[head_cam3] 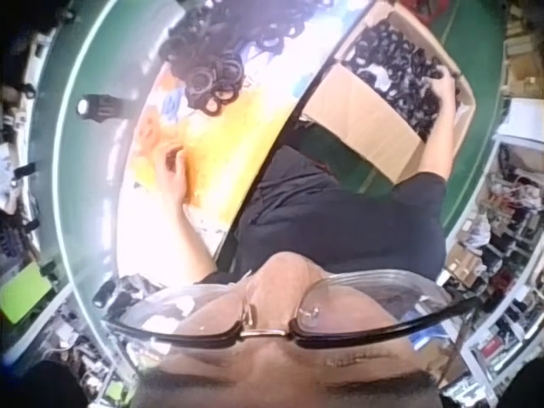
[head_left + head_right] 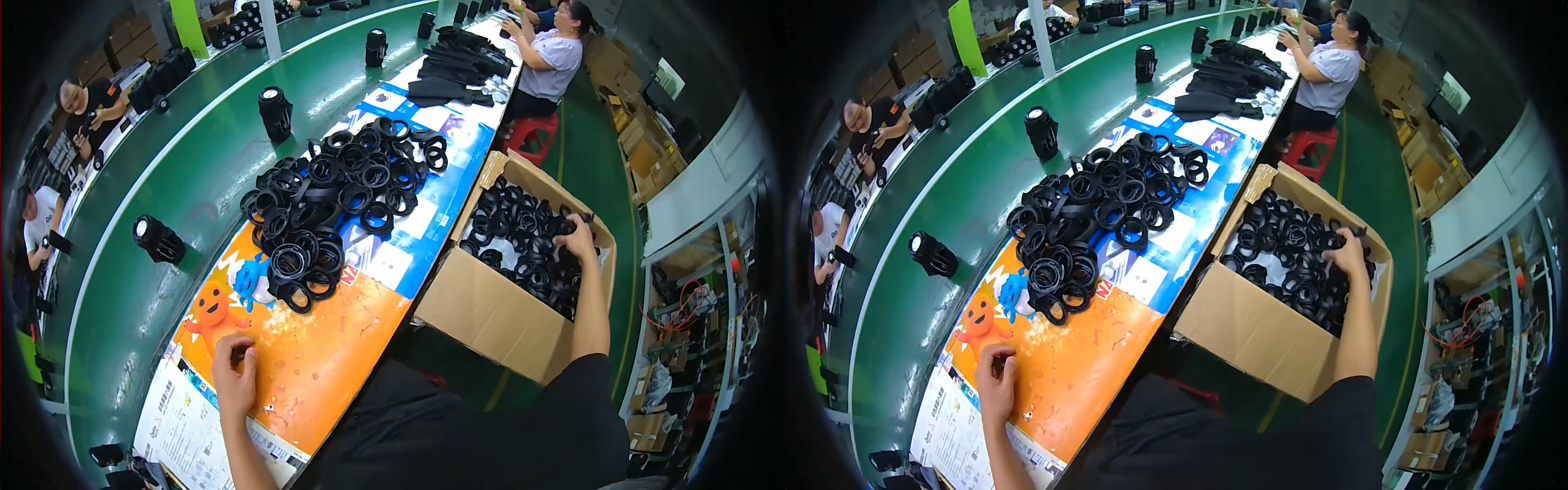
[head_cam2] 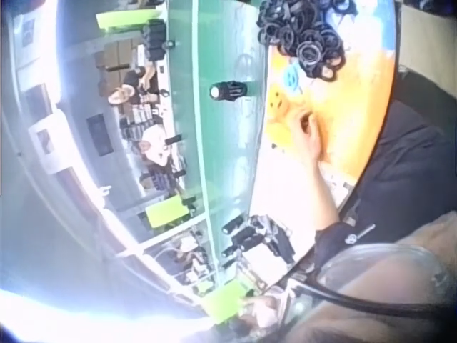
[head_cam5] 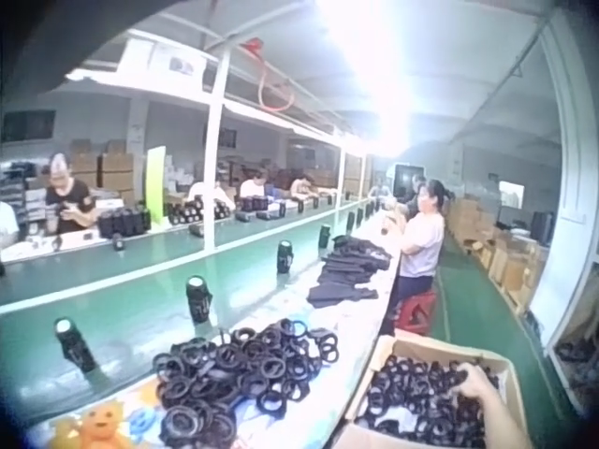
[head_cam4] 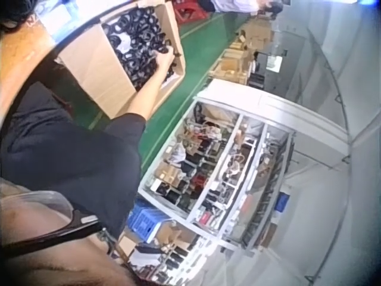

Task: The person assembles cylindrical parts by hand, fitting rubber rings onto them at an assembly line.

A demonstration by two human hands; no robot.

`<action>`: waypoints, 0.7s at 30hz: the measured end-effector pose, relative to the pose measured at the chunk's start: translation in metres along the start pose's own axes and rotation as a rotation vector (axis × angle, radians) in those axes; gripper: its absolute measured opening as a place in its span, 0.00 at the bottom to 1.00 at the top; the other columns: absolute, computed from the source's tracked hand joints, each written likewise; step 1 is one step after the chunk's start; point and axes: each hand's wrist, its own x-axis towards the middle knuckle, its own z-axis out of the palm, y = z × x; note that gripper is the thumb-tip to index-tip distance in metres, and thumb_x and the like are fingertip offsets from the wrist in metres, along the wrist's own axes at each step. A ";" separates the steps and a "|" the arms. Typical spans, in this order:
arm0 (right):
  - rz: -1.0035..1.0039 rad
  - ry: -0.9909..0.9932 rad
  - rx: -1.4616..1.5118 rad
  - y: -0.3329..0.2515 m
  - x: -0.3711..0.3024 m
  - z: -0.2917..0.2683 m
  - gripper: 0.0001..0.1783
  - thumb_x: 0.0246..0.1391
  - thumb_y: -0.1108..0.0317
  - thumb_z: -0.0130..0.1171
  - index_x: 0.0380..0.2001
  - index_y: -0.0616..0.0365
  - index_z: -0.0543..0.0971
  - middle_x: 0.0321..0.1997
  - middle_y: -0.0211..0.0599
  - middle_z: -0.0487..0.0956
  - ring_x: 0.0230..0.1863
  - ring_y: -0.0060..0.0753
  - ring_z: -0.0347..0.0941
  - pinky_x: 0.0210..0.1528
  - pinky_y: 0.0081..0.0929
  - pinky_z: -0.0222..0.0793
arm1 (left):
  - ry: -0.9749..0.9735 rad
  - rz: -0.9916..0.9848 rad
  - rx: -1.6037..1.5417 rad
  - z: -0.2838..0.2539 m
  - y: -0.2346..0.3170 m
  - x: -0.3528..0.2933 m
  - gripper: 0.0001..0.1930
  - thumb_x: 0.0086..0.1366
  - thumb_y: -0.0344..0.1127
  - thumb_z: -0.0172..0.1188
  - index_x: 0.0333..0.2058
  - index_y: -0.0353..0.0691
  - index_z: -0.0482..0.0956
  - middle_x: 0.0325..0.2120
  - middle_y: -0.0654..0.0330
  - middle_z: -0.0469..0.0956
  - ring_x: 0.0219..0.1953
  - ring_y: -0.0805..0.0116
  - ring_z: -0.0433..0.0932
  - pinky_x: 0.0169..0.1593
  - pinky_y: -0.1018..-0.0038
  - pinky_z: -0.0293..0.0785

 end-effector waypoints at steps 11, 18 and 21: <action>-0.989 -0.324 0.272 -0.437 -0.046 -0.042 0.41 0.43 0.63 0.87 0.61 0.55 0.80 0.59 0.48 0.79 0.62 0.56 0.78 0.69 0.40 0.74 | 0.177 0.169 0.151 0.020 -0.005 0.001 0.05 0.74 0.25 0.66 0.45 0.37 0.80 0.43 0.58 0.78 0.43 0.66 0.77 0.49 0.71 0.75; -1.640 -0.735 0.192 -0.601 -0.218 0.025 0.37 0.46 0.70 0.82 0.62 0.46 0.80 0.62 0.50 0.75 0.62 0.65 0.81 0.65 0.52 0.80 | 0.486 0.175 -0.252 0.013 -0.012 0.015 0.25 0.83 0.37 0.59 0.72 0.38 0.66 0.66 0.51 0.73 0.69 0.60 0.72 0.72 0.61 0.72; -1.772 -0.834 -0.118 -0.629 -0.268 0.090 0.35 0.49 0.66 0.80 0.63 0.39 0.84 0.66 0.50 0.76 0.55 0.63 0.85 0.58 0.53 0.83 | 0.527 0.188 -0.339 0.009 -0.003 0.071 0.31 0.86 0.47 0.51 0.78 0.37 0.62 0.75 0.48 0.68 0.79 0.54 0.65 0.82 0.55 0.55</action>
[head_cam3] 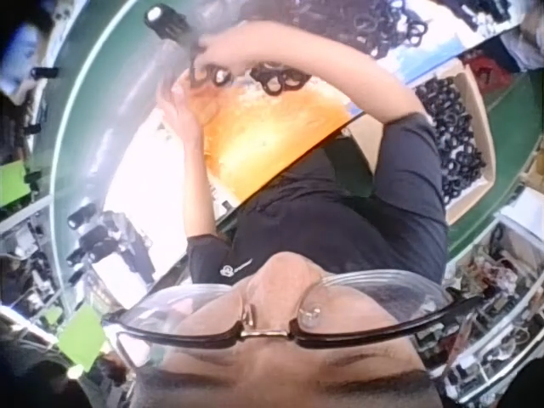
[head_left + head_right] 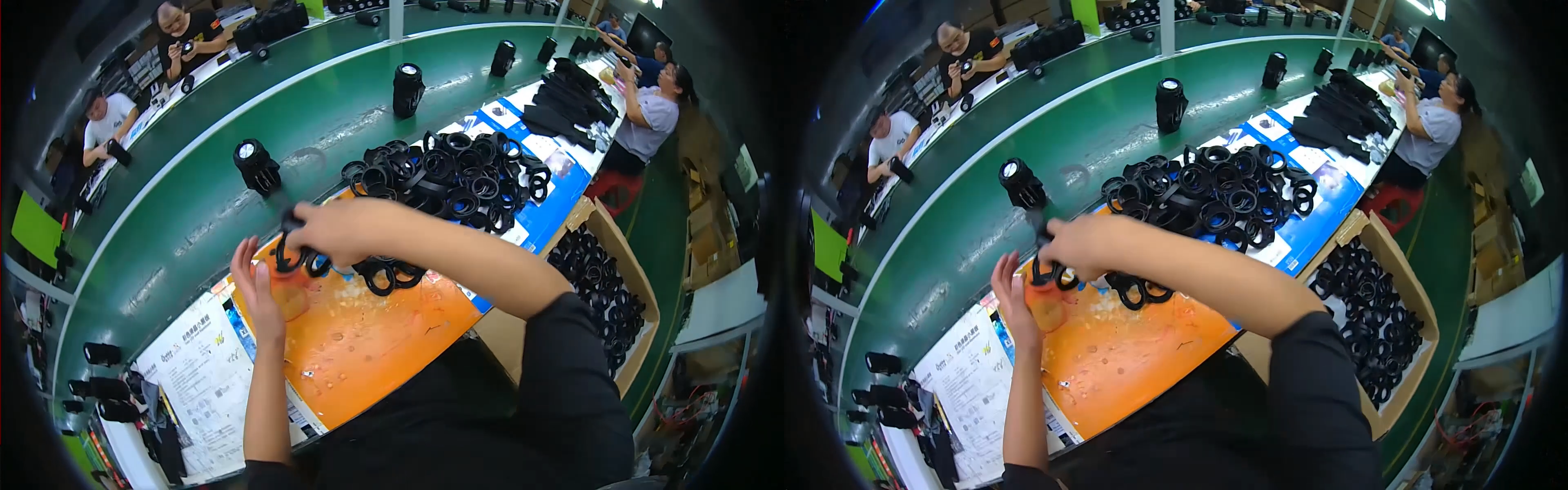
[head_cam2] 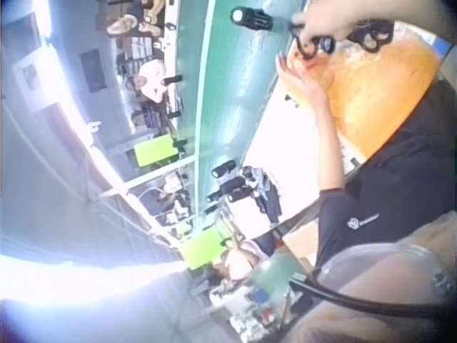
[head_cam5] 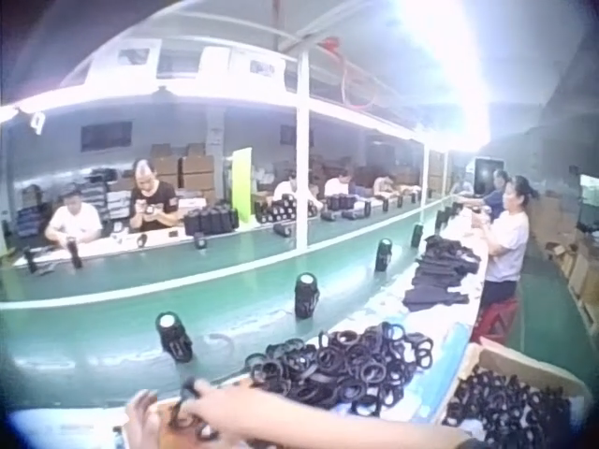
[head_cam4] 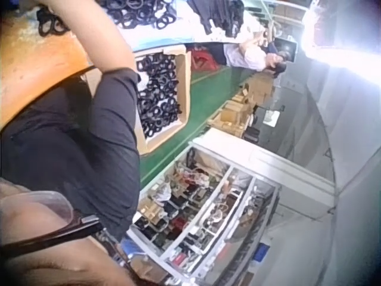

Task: The person assembles cylindrical parts by hand, fitting rubber rings onto them at an assembly line.

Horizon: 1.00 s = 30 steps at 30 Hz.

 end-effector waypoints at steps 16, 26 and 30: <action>0.105 0.201 -0.246 -0.054 0.001 0.065 0.29 0.54 0.52 0.80 0.60 0.39 0.90 0.82 0.58 0.67 0.74 0.86 0.68 0.68 0.70 0.72 | -0.267 -0.100 -0.207 0.014 -0.062 0.062 0.28 0.88 0.50 0.45 0.65 0.31 0.80 0.63 0.50 0.81 0.66 0.57 0.77 0.74 0.60 0.68; 0.508 0.948 0.377 -0.050 -0.248 0.093 0.18 0.67 0.57 0.73 0.56 0.49 0.91 0.69 0.52 0.85 0.70 0.56 0.81 0.72 0.45 0.76 | -0.216 0.103 0.103 0.010 -0.071 0.062 0.24 0.88 0.44 0.54 0.69 0.31 0.77 0.70 0.48 0.76 0.73 0.52 0.72 0.78 0.59 0.63; 1.188 1.203 0.183 -0.045 -0.415 0.132 0.20 0.65 0.54 0.73 0.51 0.58 0.91 0.51 0.50 0.91 0.56 0.52 0.86 0.63 0.44 0.80 | -0.044 0.444 0.543 0.011 -0.031 0.056 0.22 0.85 0.42 0.58 0.67 0.31 0.78 0.71 0.46 0.73 0.73 0.48 0.71 0.78 0.53 0.62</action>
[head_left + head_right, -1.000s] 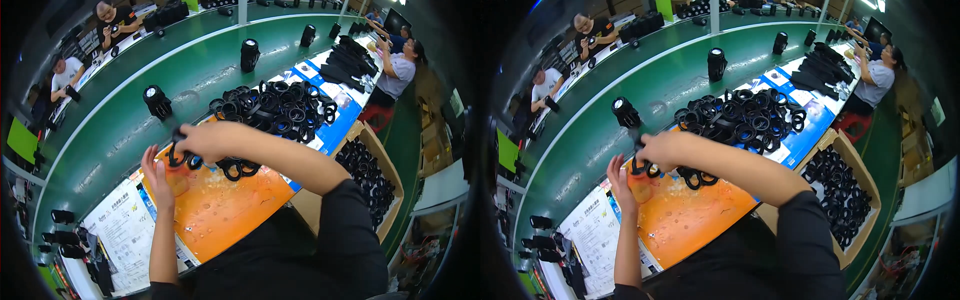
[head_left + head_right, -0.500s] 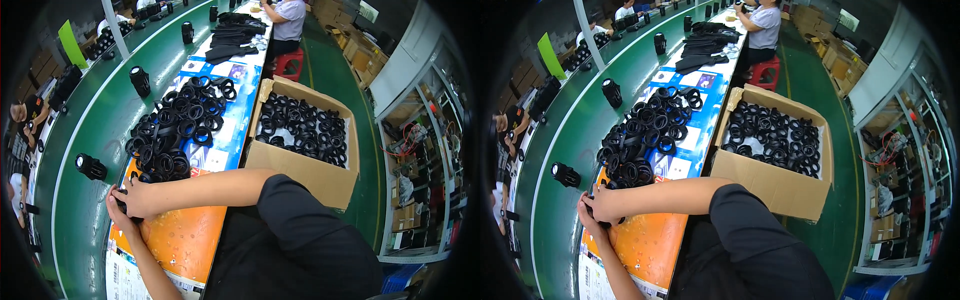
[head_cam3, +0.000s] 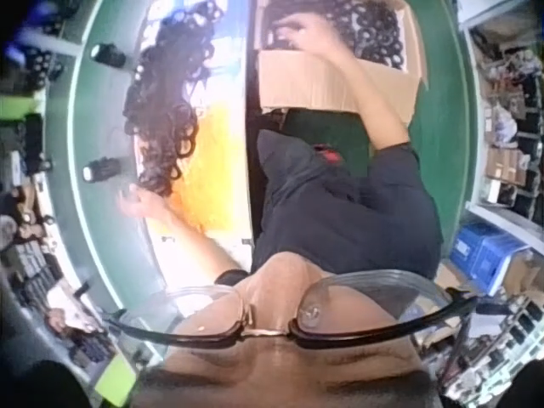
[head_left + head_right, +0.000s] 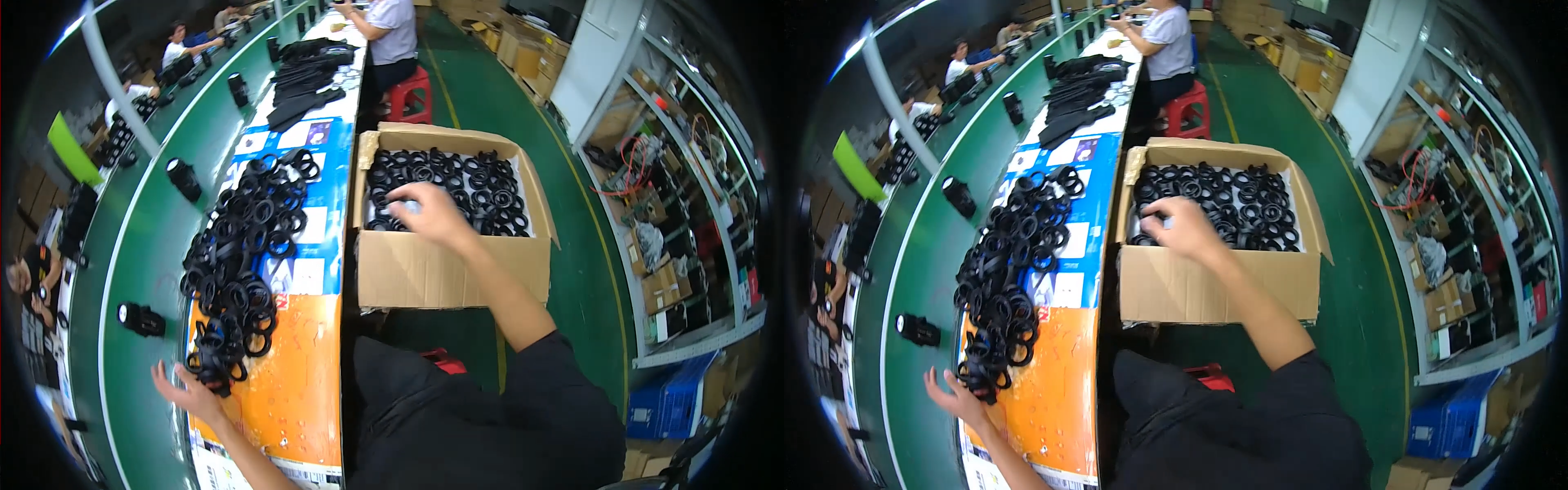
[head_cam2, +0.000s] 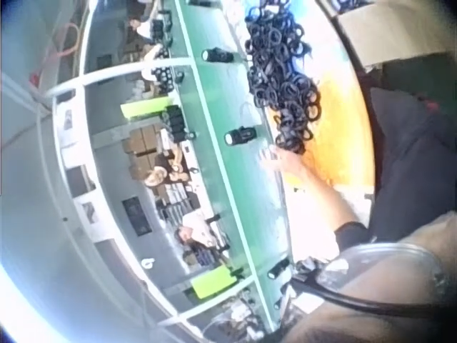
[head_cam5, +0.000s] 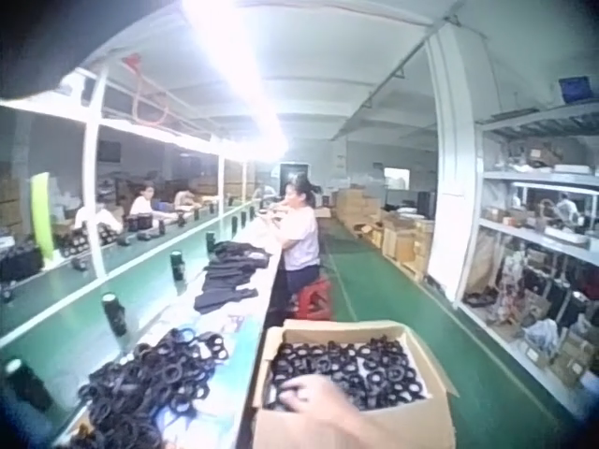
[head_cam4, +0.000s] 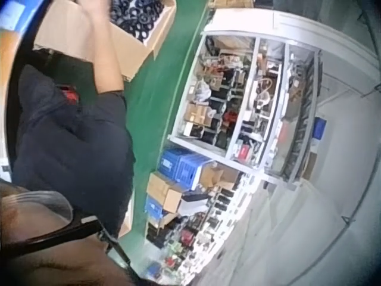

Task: The person assembles cylindrical parts by hand, fitting rubber rings onto them at an assembly line.

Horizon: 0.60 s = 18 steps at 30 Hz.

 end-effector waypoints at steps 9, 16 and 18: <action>0.928 -0.502 -0.276 0.211 -0.087 -0.107 0.94 0.31 0.15 0.82 0.90 0.40 0.37 0.89 0.83 0.40 0.89 0.79 0.42 0.86 0.67 0.49 | -0.929 0.494 -0.742 0.163 0.356 -0.042 0.13 0.70 0.28 0.67 0.52 0.36 0.85 0.48 0.45 0.85 0.54 0.46 0.85 0.61 0.60 0.80; 0.982 -0.717 -0.366 0.230 -0.029 -0.054 0.99 0.22 0.17 0.86 0.89 0.53 0.42 0.86 0.82 0.51 0.88 0.82 0.44 0.86 0.63 0.54 | -1.732 0.635 0.352 0.380 0.436 -0.126 0.58 0.69 0.81 0.59 0.74 0.30 0.69 0.63 0.31 0.82 0.71 0.35 0.78 0.72 0.50 0.77; 0.971 -0.680 -0.309 0.237 -0.025 -0.051 1.00 0.20 0.20 0.88 0.89 0.53 0.43 0.85 0.91 0.48 0.89 0.82 0.44 0.86 0.63 0.54 | -1.830 0.684 0.301 0.394 0.453 -0.136 0.67 0.60 0.87 0.64 0.79 0.32 0.63 0.72 0.26 0.71 0.75 0.33 0.73 0.76 0.50 0.73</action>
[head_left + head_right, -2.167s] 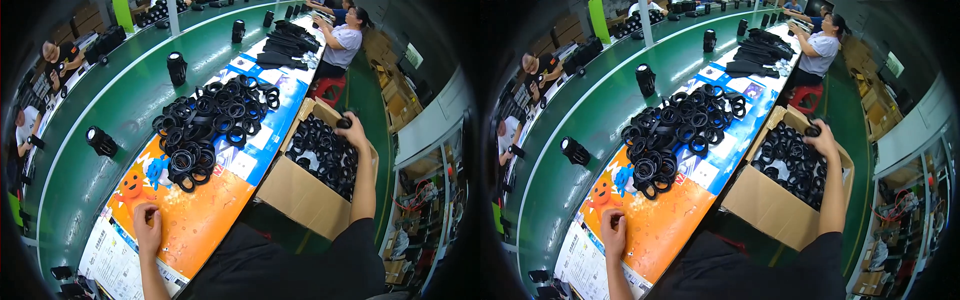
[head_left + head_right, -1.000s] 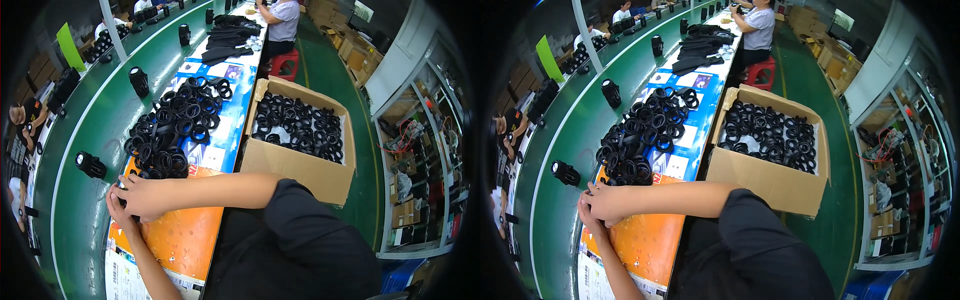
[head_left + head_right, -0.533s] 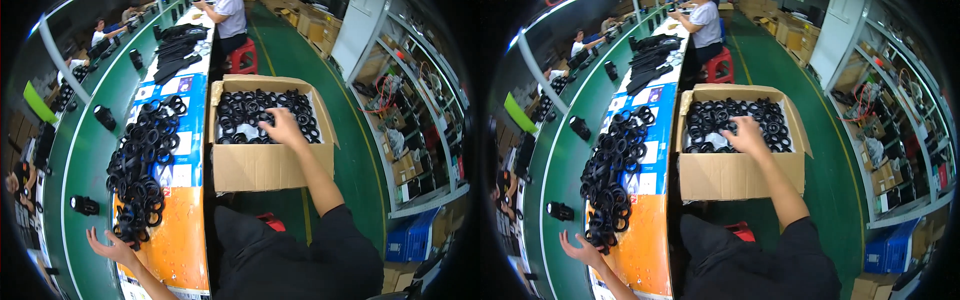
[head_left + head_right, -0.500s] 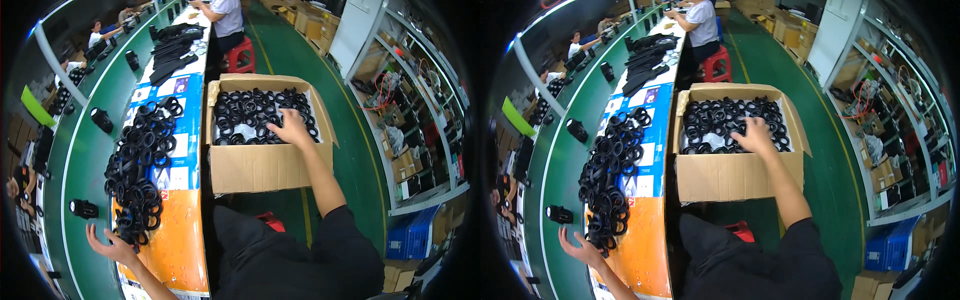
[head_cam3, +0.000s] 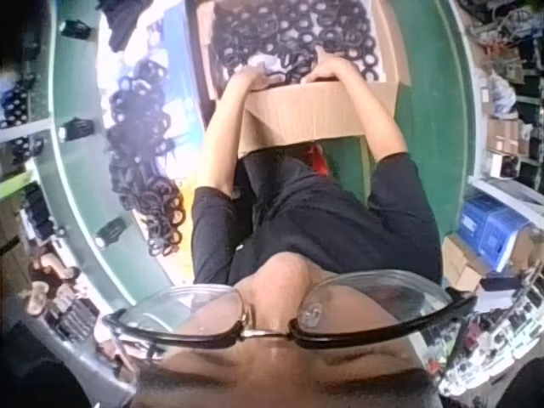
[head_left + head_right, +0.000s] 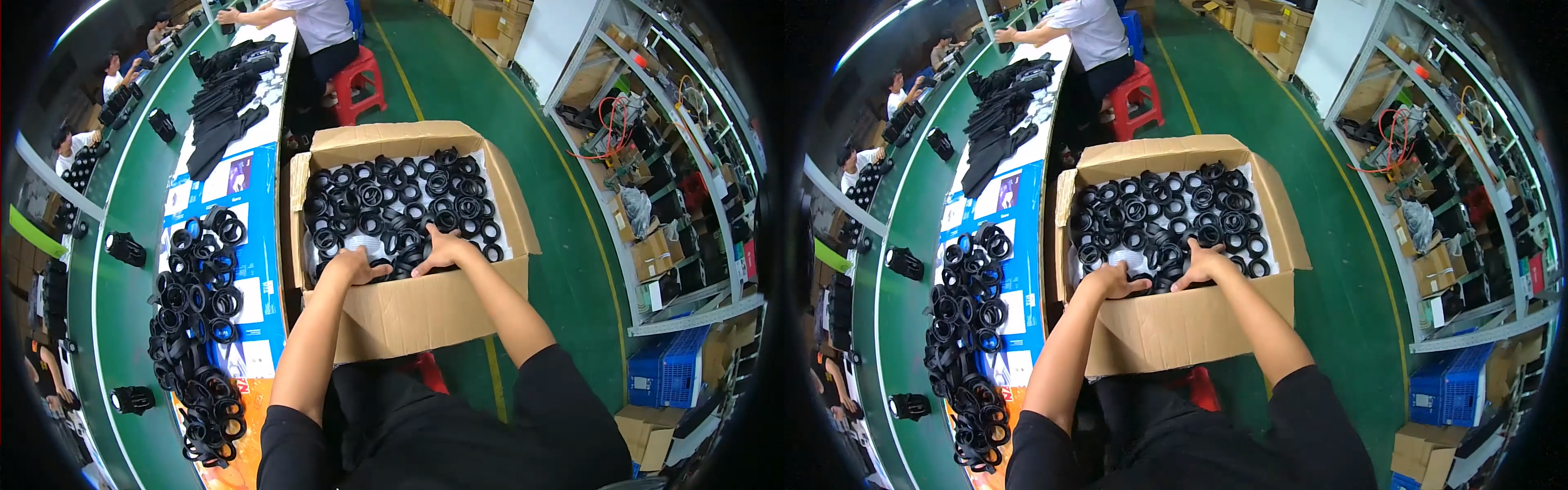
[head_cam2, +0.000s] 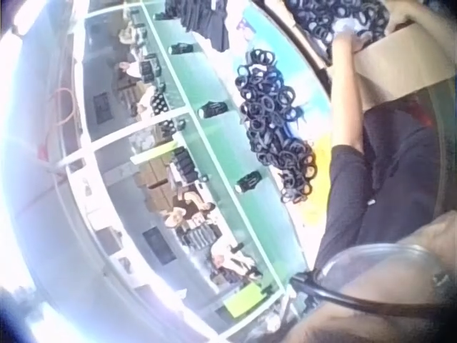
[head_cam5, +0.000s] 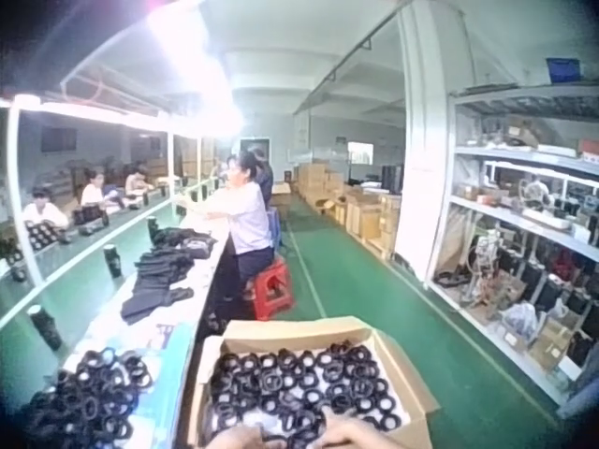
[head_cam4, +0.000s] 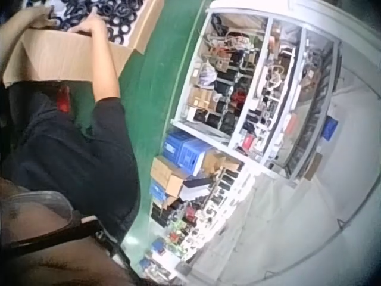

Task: The person assembles cylindrical parts by hand, fitting rubber rings onto them at an assembly line.

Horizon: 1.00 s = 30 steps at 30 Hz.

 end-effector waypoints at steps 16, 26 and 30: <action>0.262 0.329 0.443 0.023 0.002 -0.010 0.62 0.60 0.08 0.47 0.89 0.18 0.42 0.93 0.59 0.23 0.87 0.95 0.31 0.79 0.94 0.28 | 0.350 -0.011 -0.229 0.031 0.076 0.010 0.50 0.71 0.81 0.54 0.75 0.46 0.73 0.65 0.35 0.80 0.69 0.23 0.73 0.71 0.28 0.62; 0.210 0.329 0.168 -0.036 -0.040 0.018 0.45 0.74 0.23 0.46 0.86 0.21 0.56 0.92 0.57 0.42 0.84 0.87 0.51 0.77 0.91 0.46 | 0.340 -0.051 -0.317 0.048 0.088 0.013 0.36 0.83 0.65 0.38 0.71 0.48 0.78 0.70 0.38 0.77 0.68 0.21 0.75 0.69 0.16 0.53; 0.159 0.231 0.227 -0.043 -0.031 0.019 0.45 0.74 0.27 0.49 0.87 0.19 0.52 0.93 0.60 0.37 0.84 0.90 0.51 0.78 0.89 0.50 | 0.222 -0.074 -0.379 0.029 0.082 0.012 0.40 0.81 0.68 0.36 0.74 0.46 0.76 0.70 0.37 0.78 0.71 0.25 0.75 0.71 0.17 0.52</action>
